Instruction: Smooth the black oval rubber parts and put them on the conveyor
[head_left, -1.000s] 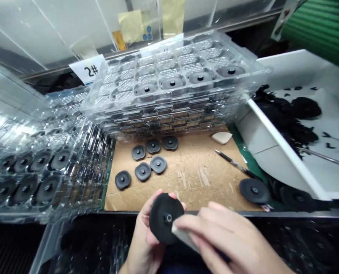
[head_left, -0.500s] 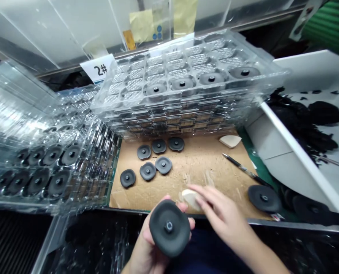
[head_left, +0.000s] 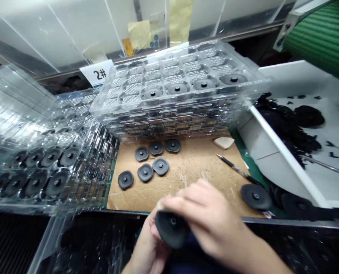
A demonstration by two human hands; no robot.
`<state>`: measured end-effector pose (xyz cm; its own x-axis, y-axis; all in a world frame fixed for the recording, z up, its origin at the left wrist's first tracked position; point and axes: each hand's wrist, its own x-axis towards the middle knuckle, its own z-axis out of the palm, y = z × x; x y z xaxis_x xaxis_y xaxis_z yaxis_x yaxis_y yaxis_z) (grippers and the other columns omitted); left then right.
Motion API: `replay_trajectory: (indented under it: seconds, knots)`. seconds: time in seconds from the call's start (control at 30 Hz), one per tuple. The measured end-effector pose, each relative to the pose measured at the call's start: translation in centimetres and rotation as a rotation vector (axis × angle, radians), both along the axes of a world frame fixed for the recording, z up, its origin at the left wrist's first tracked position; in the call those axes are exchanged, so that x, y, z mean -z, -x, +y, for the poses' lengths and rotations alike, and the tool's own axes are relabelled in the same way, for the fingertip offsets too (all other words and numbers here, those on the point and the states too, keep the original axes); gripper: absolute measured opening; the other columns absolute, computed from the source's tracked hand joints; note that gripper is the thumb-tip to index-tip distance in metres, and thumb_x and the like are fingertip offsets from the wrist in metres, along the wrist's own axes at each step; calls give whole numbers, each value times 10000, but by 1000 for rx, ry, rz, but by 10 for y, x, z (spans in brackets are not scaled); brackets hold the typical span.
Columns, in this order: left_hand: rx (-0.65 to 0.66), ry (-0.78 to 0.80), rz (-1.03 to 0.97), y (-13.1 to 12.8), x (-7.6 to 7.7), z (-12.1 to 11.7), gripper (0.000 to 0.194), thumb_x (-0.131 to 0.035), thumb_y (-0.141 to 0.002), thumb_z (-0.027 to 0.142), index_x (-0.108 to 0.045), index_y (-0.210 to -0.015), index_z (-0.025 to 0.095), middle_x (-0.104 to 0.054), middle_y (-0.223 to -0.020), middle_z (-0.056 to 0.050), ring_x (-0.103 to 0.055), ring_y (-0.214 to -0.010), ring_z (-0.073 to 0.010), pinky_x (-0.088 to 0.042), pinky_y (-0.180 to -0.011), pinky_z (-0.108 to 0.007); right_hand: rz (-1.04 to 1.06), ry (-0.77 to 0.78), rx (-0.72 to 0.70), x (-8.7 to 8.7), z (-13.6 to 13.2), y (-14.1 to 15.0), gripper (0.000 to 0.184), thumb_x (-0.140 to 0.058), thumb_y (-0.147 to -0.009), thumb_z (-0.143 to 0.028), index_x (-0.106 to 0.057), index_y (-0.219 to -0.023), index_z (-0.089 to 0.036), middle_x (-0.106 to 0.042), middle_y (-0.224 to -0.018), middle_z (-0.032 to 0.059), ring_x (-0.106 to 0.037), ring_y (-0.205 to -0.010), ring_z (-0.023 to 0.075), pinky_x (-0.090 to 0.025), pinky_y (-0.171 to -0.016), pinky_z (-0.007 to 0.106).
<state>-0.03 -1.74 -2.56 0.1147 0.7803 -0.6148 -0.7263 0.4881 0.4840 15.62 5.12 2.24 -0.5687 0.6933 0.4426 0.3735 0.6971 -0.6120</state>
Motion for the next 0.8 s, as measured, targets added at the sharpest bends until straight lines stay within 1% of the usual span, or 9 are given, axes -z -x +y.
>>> replay_trajectory:
  seconds: [0.07,0.17,0.3,0.4,0.47,0.53,0.6,0.7,0.8]
  knots:
    - [3,-50,-83,6,2,-1,547,-769,-501,471,-696,-1006,276,-725,-1035,-41,-655,-949,-248,-484,-850,-308,-50,178,119,19,7,-8,252,-432,-887,-169,-653,-999,-219,-674,-772,16,-573,-654,134,-421,-592,260]
    - [31,-96,-228,15,1,-1,469,-738,-570,445,-687,-1017,309,-705,-1101,-19,-653,-987,-239,-497,-858,-286,-46,410,227,65,8,-17,251,-449,-891,-221,-645,-1045,-239,-675,-858,26,-613,-748,135,-486,-644,237]
    - [62,-126,-348,17,-1,1,391,-681,-647,457,-682,-1017,332,-710,-1090,13,-653,-994,-222,-511,-857,-270,-44,435,293,117,-1,-9,278,-457,-844,-201,-661,-1032,-210,-576,-1179,104,-623,-783,156,-524,-755,349]
    - [75,-134,-387,15,-1,0,405,-589,-702,532,-666,-1049,339,-704,-1095,-16,-654,-990,-256,-512,-853,-327,-14,416,376,121,-7,-6,309,-428,-863,-209,-609,-1113,-196,-441,-1328,148,-624,-788,156,-530,-750,376]
    - [78,-155,-365,15,1,-1,410,-475,-776,560,-613,-1117,380,-691,-1108,-23,-670,-941,-260,-512,-826,-375,13,406,405,111,-11,-9,289,-403,-888,-225,-608,-1090,-204,-501,-1262,131,-620,-910,183,-529,-774,354]
    - [61,-276,-217,14,6,-2,447,-443,-801,555,-481,-1231,439,-670,-1114,-27,-675,-873,-232,-505,-781,-371,37,403,407,102,-18,-13,262,-409,-893,-233,-614,-1055,-217,-582,-1142,101,-602,-996,193,-528,-789,318]
    - [65,-493,137,14,12,-2,595,-549,-785,463,-302,-1326,466,-637,-1127,-38,-632,-936,-223,-473,-820,-361,46,404,401,98,-28,-14,244,-435,-885,-229,-610,-1054,-224,-616,-1071,82,-610,-987,184,-536,-759,273]
    - [154,-774,786,11,21,0,926,-681,-714,140,-122,-1364,489,-576,-1174,-48,-544,-1084,-236,-404,-935,-393,21,378,451,104,-46,-12,248,-463,-871,-214,-602,-1076,-210,-608,-1069,93,-643,-792,152,-543,-646,235]
    - [191,-884,1042,11,26,0,1051,-678,-658,-1,-72,-1379,464,-567,-1180,-67,-563,-1048,-237,-423,-922,-396,2,333,480,106,-57,-12,316,-485,-864,-203,-552,-1172,-204,-604,-983,77,-584,-578,99,-531,-583,220]
